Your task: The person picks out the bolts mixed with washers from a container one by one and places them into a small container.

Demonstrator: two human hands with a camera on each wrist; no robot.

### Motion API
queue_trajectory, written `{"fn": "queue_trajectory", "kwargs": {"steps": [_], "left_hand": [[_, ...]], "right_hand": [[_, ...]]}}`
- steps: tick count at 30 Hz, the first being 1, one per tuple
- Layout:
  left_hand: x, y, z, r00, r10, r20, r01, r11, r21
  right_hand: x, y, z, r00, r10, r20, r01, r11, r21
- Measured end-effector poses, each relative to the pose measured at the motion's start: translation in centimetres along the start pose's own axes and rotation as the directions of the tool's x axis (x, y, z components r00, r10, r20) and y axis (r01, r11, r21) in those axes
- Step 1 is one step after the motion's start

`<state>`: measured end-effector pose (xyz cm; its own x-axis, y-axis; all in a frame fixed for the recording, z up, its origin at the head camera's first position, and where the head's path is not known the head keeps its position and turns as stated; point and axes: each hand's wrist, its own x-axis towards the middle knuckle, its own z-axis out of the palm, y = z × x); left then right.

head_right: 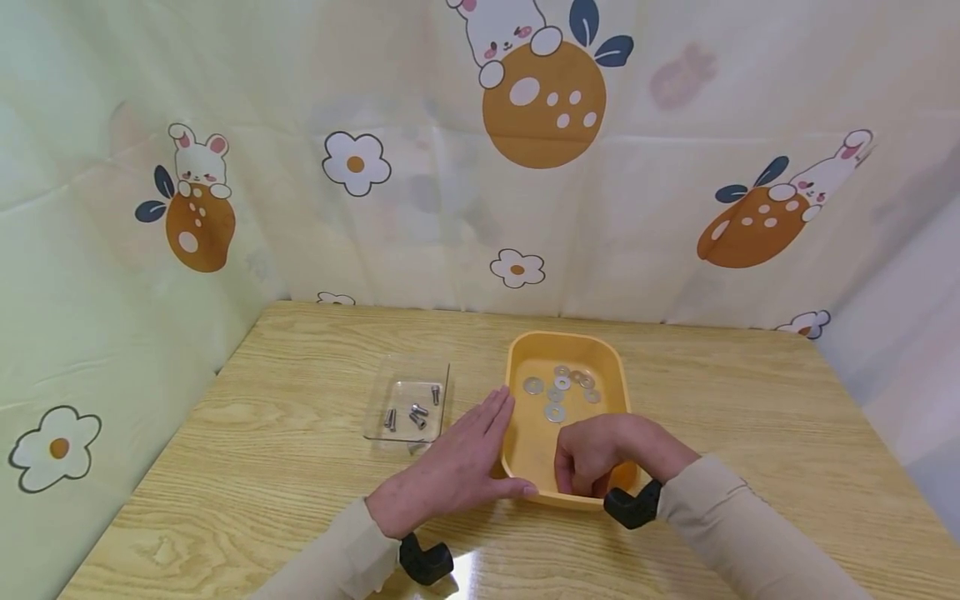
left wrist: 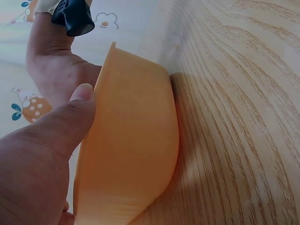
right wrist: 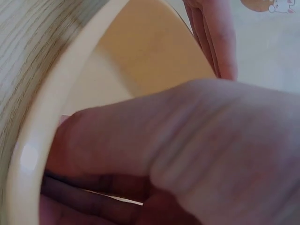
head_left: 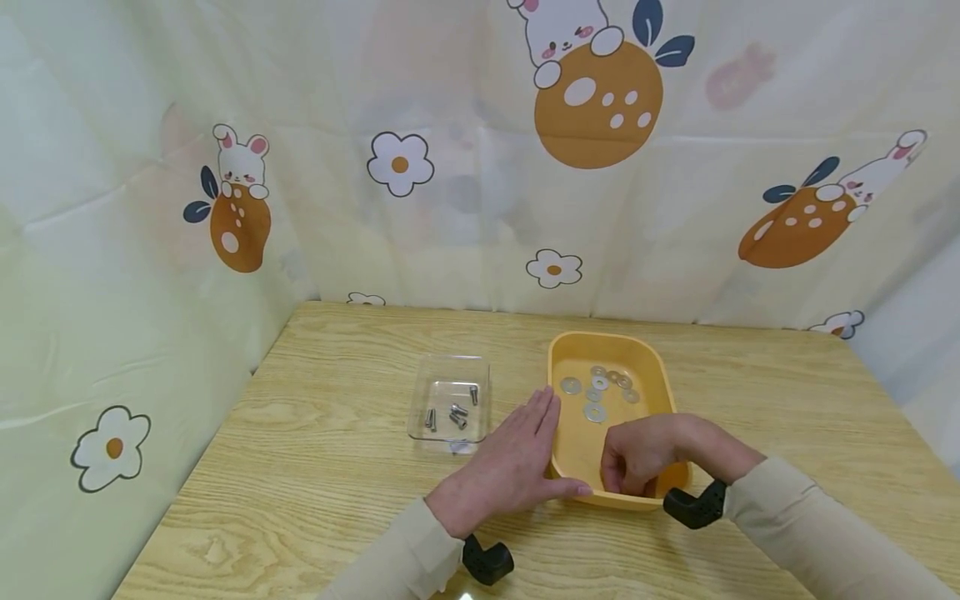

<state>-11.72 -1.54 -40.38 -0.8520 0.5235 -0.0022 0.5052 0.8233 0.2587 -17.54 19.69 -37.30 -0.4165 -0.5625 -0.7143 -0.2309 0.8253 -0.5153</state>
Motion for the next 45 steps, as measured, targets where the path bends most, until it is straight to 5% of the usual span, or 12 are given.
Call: {"fn": "queue_trajectory", "kwargs": {"steps": [9,24,45], "left_hand": [[0.0,0.0,0.0,1.000,0.009,-0.010,-0.009,1.000,0.012],[0.0,0.0,0.1,1.000,0.000,-0.007,0.000,1.000,0.005],[-0.1,-0.1,0.0,1.000,-0.001,-0.008,0.001,1.000,-0.007]], "right_hand": [[0.0,0.4,0.1,0.997,-0.038,-0.066,0.041,0.998,0.046],[0.2,1.8,-0.7,0.959,-0.136,-0.250,0.174,0.975,0.135],[-0.2,2.5,-1.9,0.900,-0.188,-0.393,0.354,0.842,0.408]]}}
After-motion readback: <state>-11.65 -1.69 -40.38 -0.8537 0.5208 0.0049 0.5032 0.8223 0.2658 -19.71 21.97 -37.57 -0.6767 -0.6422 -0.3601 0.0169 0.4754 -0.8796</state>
